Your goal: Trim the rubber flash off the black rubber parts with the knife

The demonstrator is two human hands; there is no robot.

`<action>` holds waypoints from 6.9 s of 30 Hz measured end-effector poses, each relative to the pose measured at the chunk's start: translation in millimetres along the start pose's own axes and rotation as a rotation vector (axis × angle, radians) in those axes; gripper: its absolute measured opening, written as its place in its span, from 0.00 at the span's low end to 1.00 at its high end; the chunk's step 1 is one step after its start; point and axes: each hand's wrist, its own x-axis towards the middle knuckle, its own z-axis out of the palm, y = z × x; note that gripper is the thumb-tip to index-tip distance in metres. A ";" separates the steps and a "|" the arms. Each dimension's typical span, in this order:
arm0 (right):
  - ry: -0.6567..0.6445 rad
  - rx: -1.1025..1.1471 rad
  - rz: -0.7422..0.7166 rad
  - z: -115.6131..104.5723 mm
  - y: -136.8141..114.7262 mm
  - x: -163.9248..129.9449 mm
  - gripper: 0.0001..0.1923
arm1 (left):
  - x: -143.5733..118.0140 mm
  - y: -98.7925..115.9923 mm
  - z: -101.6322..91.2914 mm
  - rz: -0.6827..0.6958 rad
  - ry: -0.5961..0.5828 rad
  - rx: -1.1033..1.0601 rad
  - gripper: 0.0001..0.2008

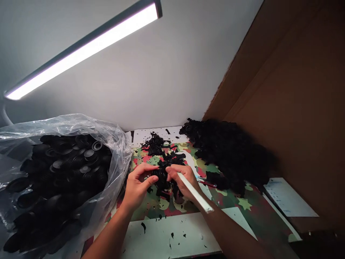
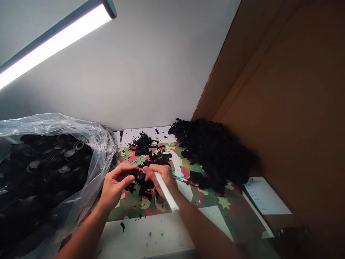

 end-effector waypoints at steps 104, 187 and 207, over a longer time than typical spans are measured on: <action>-0.264 -0.287 0.186 -32.4 0.6 137.0 0.11 | 12.9 -74.3 27.0 0.225 -0.445 1.175 0.27; 0.183 -0.287 -0.009 -8.2 25.4 22.2 0.08 | 3.8 -17.4 12.0 -0.355 -0.098 -0.572 0.18; 0.127 -0.006 -0.156 19.1 6.3 3.9 0.06 | 5.0 -17.8 14.8 -0.115 0.030 0.007 0.19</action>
